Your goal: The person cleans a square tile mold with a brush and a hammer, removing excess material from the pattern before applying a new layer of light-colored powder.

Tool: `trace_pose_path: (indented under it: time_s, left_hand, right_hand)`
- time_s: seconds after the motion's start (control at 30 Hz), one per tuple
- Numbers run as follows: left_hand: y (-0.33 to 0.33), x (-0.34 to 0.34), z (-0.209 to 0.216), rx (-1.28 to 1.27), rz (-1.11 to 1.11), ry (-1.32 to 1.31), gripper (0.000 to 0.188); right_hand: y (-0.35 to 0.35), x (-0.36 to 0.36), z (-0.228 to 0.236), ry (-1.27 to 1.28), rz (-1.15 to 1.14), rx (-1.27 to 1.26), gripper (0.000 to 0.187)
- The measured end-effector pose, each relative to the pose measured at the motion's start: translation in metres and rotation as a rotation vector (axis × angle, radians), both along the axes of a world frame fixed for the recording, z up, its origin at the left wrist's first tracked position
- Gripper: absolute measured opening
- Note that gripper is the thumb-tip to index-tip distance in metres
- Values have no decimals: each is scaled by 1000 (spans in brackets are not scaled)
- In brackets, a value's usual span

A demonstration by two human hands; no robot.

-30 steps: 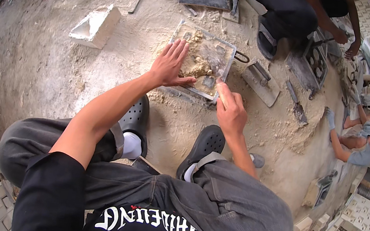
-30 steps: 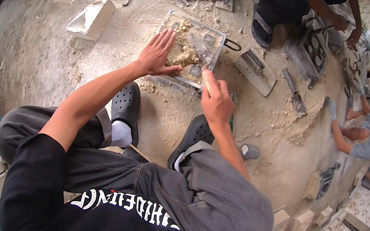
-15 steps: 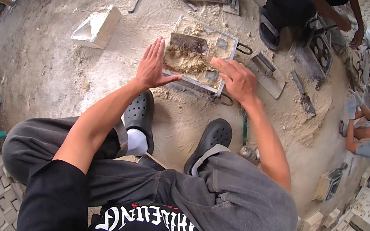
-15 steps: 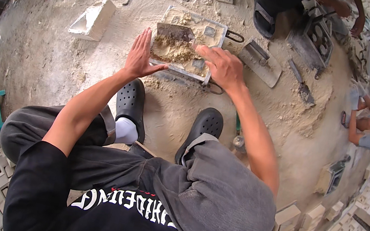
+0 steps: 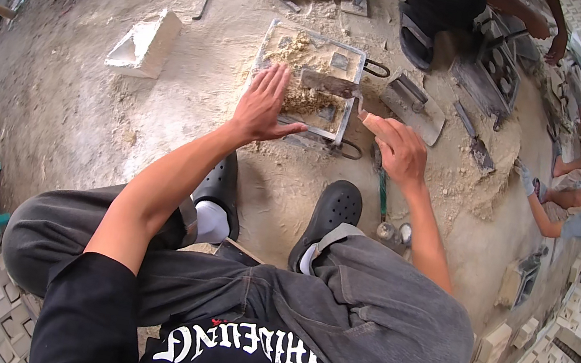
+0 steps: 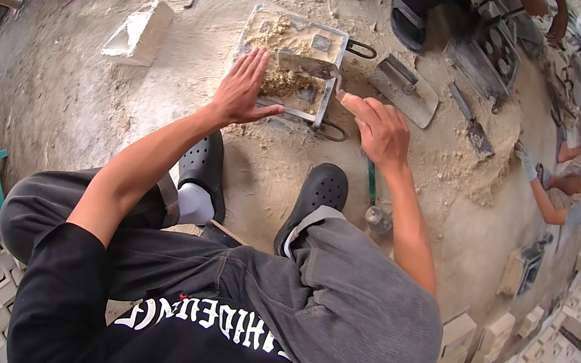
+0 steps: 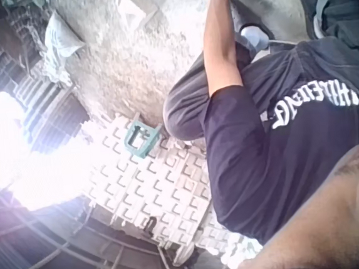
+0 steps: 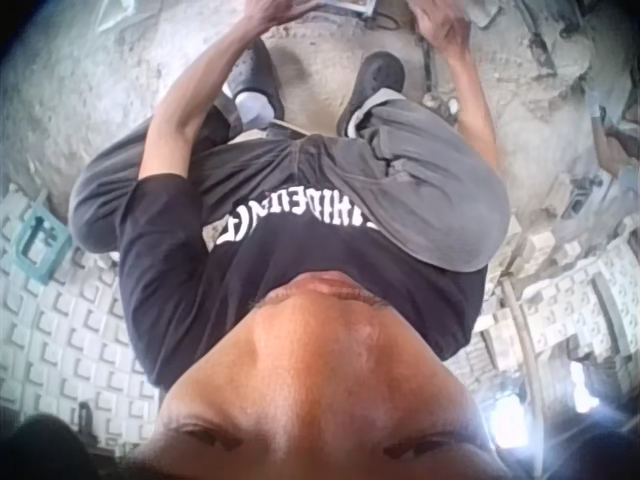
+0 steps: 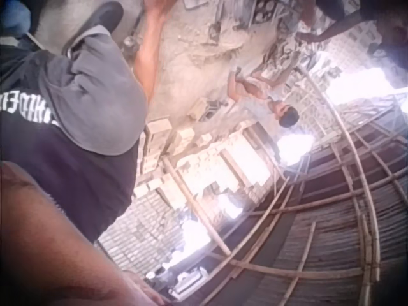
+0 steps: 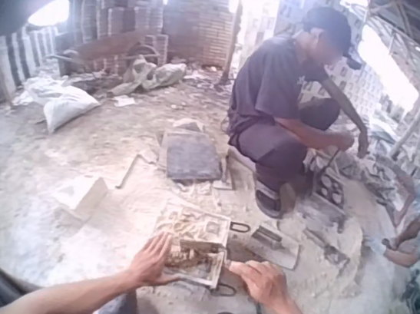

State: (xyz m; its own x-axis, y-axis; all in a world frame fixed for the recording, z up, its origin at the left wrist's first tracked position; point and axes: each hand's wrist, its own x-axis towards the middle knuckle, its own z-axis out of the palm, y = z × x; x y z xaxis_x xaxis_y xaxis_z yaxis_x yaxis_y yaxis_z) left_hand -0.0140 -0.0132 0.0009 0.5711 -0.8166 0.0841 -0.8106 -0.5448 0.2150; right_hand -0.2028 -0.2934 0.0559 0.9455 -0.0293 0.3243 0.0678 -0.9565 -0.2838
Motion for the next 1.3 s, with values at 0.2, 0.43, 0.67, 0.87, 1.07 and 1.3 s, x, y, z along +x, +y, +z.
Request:
trace_pose_path:
  time_s: [0.2,0.43,0.67,0.87,1.07,1.3]
  left_hand:
    - [-41,-1,0,17,-104,4,127]
    - [-76,-2,2,7,-322,-25,125]
    - [-88,-18,4,33,-231,-12,113]
    - [-70,-29,8,53,-318,-26,112]
    - [-56,-23,5,-14,-458,-70,110]
    - [-56,-40,5,-32,-477,-50,109]
  right_hand:
    - [29,-35,-24,-31,-293,294,48]
    - [64,-58,-29,-63,-541,696,45]
    - [65,-72,-9,34,-656,969,49]
    - [63,-88,-12,48,-690,1122,51]
    - [74,-90,2,196,-699,1060,52]
    - [81,-86,14,198,-715,1140,51]
